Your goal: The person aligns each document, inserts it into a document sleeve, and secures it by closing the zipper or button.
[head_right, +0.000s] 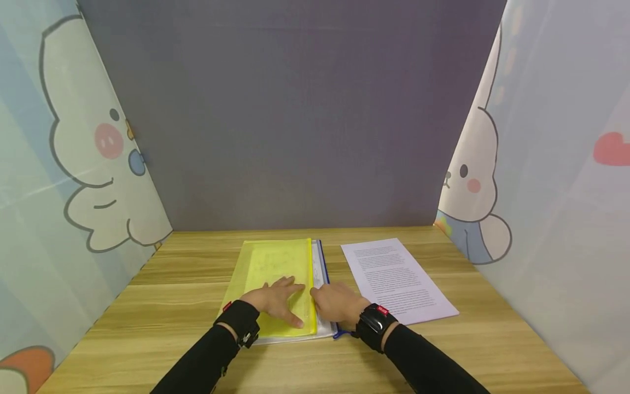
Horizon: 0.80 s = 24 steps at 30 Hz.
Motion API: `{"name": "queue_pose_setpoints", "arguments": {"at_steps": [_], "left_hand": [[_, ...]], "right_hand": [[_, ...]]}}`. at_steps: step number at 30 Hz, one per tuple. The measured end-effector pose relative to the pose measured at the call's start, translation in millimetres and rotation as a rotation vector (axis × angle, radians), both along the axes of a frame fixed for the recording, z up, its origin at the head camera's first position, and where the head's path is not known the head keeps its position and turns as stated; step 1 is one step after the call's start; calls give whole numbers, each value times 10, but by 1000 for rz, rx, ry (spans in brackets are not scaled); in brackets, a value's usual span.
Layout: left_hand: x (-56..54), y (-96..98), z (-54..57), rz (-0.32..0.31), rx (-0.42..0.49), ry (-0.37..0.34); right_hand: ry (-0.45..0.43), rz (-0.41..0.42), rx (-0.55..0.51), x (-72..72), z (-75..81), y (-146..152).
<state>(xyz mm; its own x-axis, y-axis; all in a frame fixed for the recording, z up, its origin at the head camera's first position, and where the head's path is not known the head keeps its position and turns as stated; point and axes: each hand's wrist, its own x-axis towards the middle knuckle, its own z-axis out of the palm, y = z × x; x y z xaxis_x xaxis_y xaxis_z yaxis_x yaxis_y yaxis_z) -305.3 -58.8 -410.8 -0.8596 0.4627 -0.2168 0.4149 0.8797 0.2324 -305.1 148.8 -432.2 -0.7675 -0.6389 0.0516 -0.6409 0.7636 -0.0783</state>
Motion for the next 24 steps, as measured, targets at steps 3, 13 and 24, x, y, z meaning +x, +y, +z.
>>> {"name": "queue_pose_setpoints", "arguments": {"at_steps": [3,13,24], "left_hand": [[16,-1,13,-2,-2,1],[20,5,36,4,7,-13],[6,11,21,9,10,-13]], "right_hand": [[19,4,-5,-33,-14,3],[60,1,23,-144,-24,-3],[39,-29,20,-196,-23,-14]]}}
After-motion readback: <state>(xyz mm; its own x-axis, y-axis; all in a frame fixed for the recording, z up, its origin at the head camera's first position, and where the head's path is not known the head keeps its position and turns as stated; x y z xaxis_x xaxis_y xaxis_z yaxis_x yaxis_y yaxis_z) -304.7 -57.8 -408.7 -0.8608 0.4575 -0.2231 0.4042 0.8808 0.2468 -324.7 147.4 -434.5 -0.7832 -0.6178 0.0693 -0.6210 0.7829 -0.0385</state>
